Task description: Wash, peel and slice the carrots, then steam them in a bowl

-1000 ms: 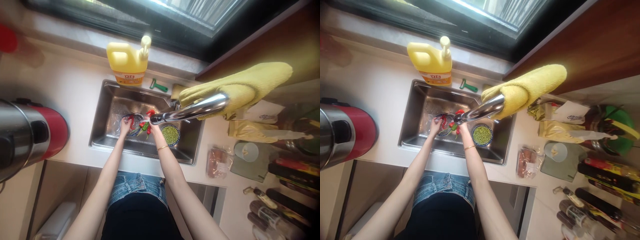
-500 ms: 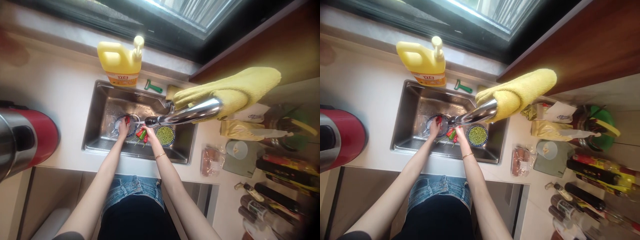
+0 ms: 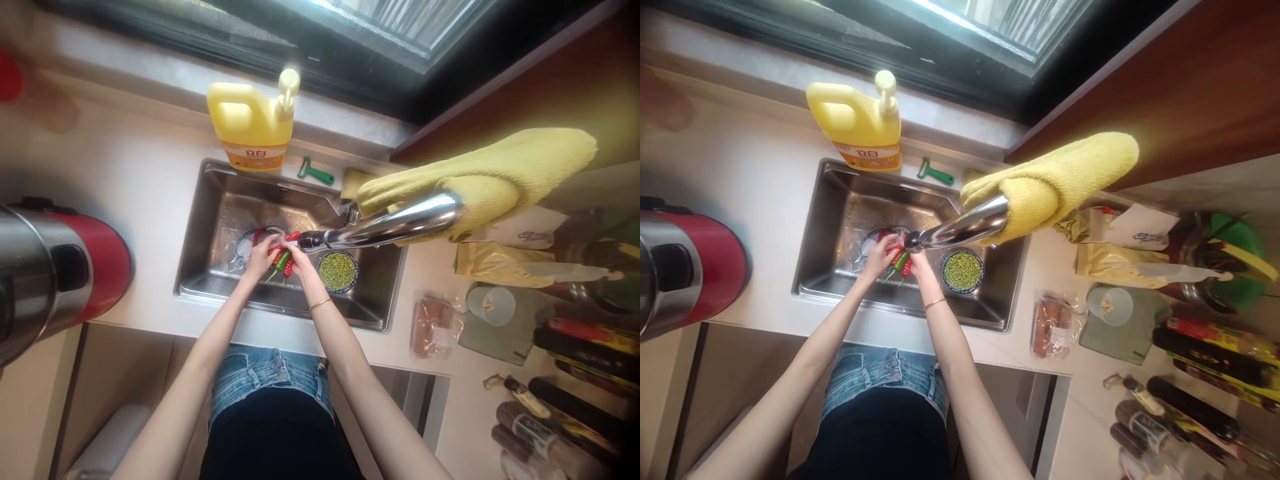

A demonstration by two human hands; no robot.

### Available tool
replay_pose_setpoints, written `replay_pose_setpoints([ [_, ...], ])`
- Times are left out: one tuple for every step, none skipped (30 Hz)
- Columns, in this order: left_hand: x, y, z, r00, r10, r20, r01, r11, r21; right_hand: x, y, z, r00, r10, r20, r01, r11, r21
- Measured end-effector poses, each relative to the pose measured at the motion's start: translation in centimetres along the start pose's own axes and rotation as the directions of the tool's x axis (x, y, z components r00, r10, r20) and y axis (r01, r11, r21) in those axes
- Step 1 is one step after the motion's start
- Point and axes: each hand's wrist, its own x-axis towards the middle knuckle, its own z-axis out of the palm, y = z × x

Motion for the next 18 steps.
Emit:
replay_pose_setpoints([
  [0.0, -0.1, -0.2, 1.0, 0.009, 0.002, -0.009, 1.0, 0.006, 0.2, 0.1, 0.4, 1.0, -0.012, -0.017, 0.012, 1.0, 0.012],
  [0.1, -0.3, -0.4, 1.0, -0.001, -0.007, 0.0, 1.0, -0.005, 0.5, 0.1, 0.7, 0.999, -0.021, -0.038, 0.022, 0.999, 0.03],
  [0.3, -0.6, -0.7, 0.999, -0.032, -0.034, 0.031, 0.999, -0.031, 0.7, 0.1, 1.1, 0.998, -0.032, -0.056, 0.034, 0.998, 0.048],
  [0.5, -1.1, -1.1, 0.993, -0.087, -0.084, 0.082, 0.995, -0.059, 0.9, 0.0, 1.4, 0.997, -0.05, -0.064, 0.053, 0.997, 0.055],
  [0.7, -1.7, -1.5, 0.975, -0.158, -0.155, 0.15, 0.986, -0.067, 1.1, 0.0, 1.6, 0.995, -0.073, -0.064, 0.076, 0.996, 0.052],
  [1.0, -2.4, -2.0, 0.945, -0.231, -0.232, 0.224, 0.973, -0.054, 1.2, -0.1, 1.7, 0.994, -0.096, -0.057, 0.099, 0.994, 0.04],
  [1.3, -3.2, -2.4, 0.909, -0.288, -0.3, 0.295, 0.955, -0.025, 1.3, -0.2, 1.8, 0.992, -0.116, -0.04, 0.117, 0.993, 0.021],
  [1.6, -4.0, -2.8, 0.881, -0.328, -0.342, 0.354, 0.935, 0.014, 1.2, -0.3, 1.7, 0.991, -0.131, -0.018, 0.131, 0.991, 0.0],
  [1.9, -4.8, -3.1, 0.863, -0.354, -0.359, 0.397, 0.916, 0.052, 1.1, -0.4, 1.6, 0.99, -0.138, 0.006, 0.138, 0.99, -0.02],
  [2.1, -5.5, -3.2, 0.859, -0.371, -0.354, 0.423, 0.903, 0.081, 1.0, -0.4, 1.4, 0.99, -0.138, 0.027, 0.139, 0.989, -0.04],
  [2.2, -6.0, -3.3, 0.863, -0.38, -0.332, 0.432, 0.897, 0.095, 0.8, -0.5, 1.2, 0.99, -0.135, 0.042, 0.137, 0.989, -0.06],
  [2.3, -6.4, -3.2, 0.871, -0.384, -0.307, 0.43, 0.897, 0.098, 0.6, -0.5, 0.8, 0.99, -0.131, 0.05, 0.135, 0.988, -0.081],
  [2.4, -6.7, -3.0, 0.877, -0.386, -0.285, 0.428, 0.898, 0.101, 0.3, -0.5, 0.5, 0.99, -0.131, 0.047, 0.135, 0.986, -0.101],
  [2.4, -6.9, -2.8, 0.882, -0.387, -0.267, 0.425, 0.899, 0.101, 0.1, -0.4, 0.0, 0.99, -0.134, 0.034, 0.137, 0.983, -0.12],
  [2.5, -6.9, -2.6, 0.886, -0.388, -0.252, 0.422, 0.901, 0.096, -0.2, -0.4, -0.5, 0.99, -0.143, 0.015, 0.144, 0.98, -0.137],
  [2.5, -6.9, -2.3, 0.889, -0.391, -0.239, 0.421, 0.903, 0.087, -0.4, -0.4, -1.0, 0.987, -0.158, -0.009, 0.154, 0.976, -0.156],
  [2.5, -6.7, -2.1, 0.89, -0.395, -0.228, 0.42, 0.904, 0.074, -0.6, -0.4, -1.6, 0.985, -0.168, -0.031, 0.16, 0.971, -0.176],
  [2.5, -6.5, -1.7, 0.891, -0.401, -0.215, 0.421, 0.905, 0.055, -0.8, -0.4, -2.1, 0.985, -0.169, -0.048, 0.156, 0.969, -0.194],
])
